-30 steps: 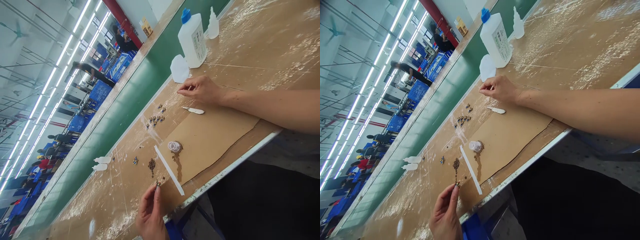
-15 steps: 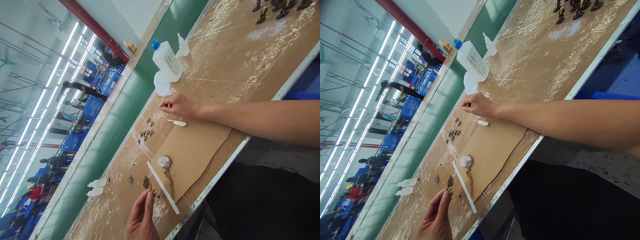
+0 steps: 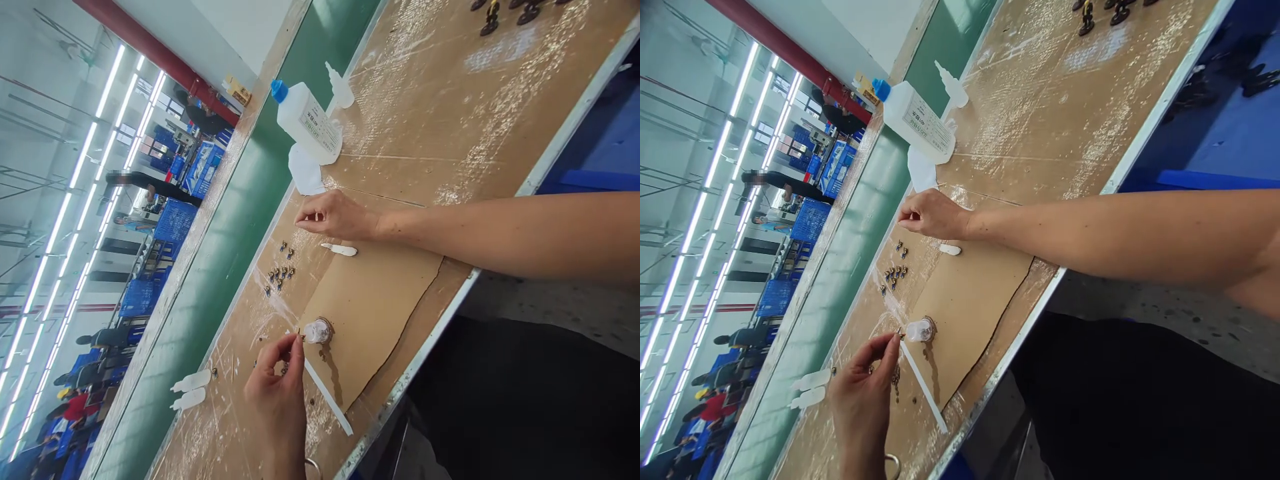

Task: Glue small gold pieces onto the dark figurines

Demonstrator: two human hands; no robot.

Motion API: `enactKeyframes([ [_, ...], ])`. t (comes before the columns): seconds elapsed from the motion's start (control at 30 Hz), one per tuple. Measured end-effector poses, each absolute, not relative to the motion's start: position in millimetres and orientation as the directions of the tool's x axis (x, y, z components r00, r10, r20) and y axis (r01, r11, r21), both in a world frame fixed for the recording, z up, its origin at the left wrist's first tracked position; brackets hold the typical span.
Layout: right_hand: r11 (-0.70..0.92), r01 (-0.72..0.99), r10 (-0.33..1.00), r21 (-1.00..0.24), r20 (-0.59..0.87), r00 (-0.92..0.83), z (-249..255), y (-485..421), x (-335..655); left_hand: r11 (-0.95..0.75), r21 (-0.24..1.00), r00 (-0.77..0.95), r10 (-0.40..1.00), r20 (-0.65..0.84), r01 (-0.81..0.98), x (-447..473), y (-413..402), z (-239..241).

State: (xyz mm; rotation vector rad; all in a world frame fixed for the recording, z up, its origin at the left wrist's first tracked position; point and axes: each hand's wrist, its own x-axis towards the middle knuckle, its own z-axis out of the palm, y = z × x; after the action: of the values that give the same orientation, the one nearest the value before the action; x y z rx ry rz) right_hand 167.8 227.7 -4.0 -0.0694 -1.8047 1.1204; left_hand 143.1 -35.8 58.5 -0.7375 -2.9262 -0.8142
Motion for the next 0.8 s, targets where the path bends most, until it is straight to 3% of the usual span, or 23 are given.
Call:
enactKeyframes([
  [0.8,0.618,-0.363,0.482,-0.697,0.701,-0.526,-2.8,228.8,166.7,0.776,0.316,-0.831,0.549,0.087,0.546,127.4,-38.0,55.7],
])
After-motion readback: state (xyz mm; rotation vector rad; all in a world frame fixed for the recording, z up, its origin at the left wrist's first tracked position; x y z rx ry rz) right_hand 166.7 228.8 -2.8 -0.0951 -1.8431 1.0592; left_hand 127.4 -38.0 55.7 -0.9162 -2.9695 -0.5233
